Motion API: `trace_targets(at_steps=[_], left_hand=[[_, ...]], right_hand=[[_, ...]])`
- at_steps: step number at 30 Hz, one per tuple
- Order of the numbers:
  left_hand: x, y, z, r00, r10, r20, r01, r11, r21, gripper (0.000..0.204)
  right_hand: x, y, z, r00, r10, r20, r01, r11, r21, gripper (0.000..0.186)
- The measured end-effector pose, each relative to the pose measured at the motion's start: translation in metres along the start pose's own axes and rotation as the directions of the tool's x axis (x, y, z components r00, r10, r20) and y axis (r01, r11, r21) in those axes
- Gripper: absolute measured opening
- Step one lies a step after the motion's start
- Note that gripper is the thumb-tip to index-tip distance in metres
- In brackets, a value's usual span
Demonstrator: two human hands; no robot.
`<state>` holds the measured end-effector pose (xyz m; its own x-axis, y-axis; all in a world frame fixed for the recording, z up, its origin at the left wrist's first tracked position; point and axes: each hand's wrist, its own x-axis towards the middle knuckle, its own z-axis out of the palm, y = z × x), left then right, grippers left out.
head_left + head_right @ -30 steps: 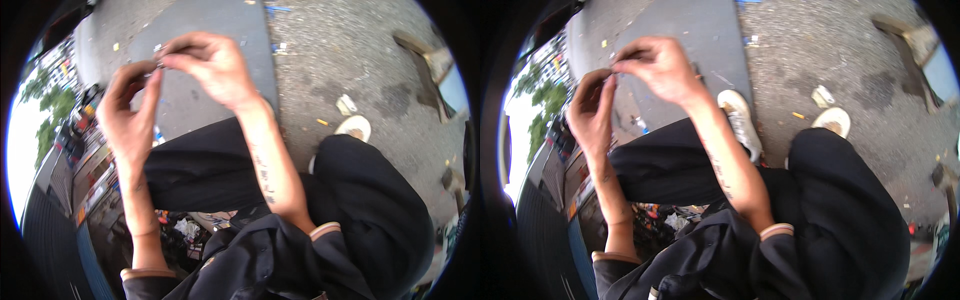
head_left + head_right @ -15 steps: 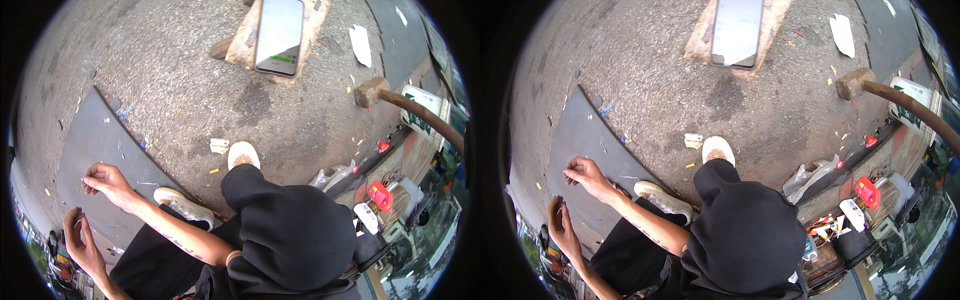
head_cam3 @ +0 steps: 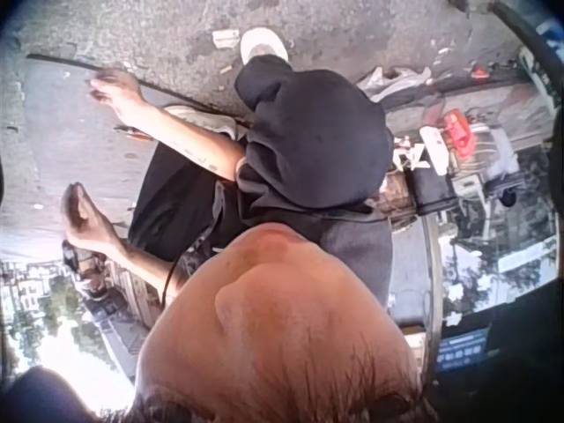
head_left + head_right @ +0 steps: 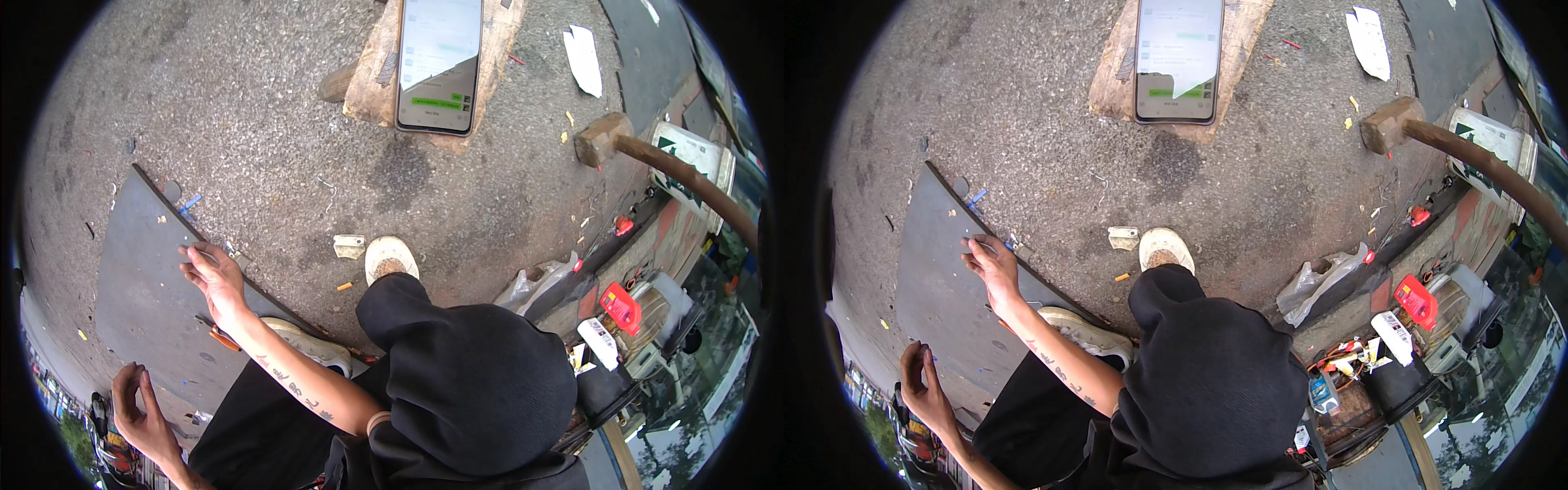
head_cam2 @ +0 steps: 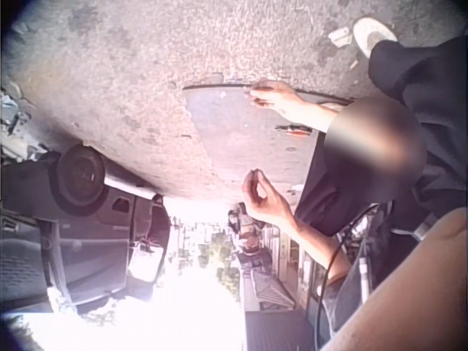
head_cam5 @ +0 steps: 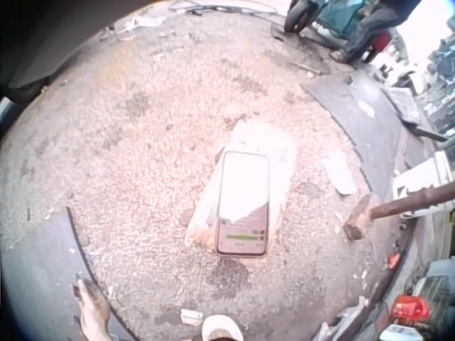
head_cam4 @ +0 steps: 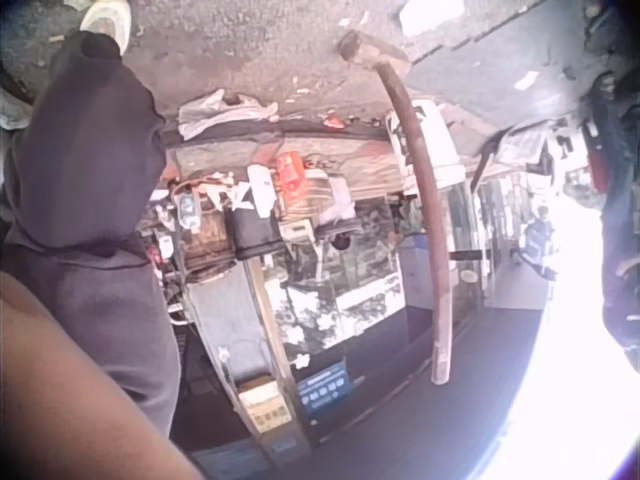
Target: The person sits on the ground and uses pliers to bend and shape a thin metal wire into loops and hooks. They repeatedly grip, twist, and adjust the wire with the pliers, occasionally inspecting the formed shapes by hand.
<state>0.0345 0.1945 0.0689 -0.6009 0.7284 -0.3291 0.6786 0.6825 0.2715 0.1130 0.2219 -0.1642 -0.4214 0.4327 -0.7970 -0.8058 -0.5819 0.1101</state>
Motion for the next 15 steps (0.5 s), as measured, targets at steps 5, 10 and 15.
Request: trace_targets(at_steps=[5, 10, 15], left_hand=[[0.005, -0.002, 0.001, 0.999, 0.025, 0.035, -0.026, 0.999, 0.028, 0.017], [0.008, -0.007, 0.004, 0.999, 0.01, 0.035, -0.011, 1.0, 0.023, 0.017], [0.006, -0.01, 0.004, 0.998, 0.018, 0.058, -0.02, 0.999, 0.037, 0.017]], right_hand=[[0.0, 0.007, 0.002, 1.0, 0.013, -0.027, -0.015, 0.998, -0.054, 0.028], [0.001, 0.012, 0.001, 0.999, 0.023, -0.045, -0.026, 0.998, -0.062, 0.026], [0.004, 0.014, -0.003, 0.998, -0.007, -0.06, 0.002, 0.997, -0.079, 0.027]])
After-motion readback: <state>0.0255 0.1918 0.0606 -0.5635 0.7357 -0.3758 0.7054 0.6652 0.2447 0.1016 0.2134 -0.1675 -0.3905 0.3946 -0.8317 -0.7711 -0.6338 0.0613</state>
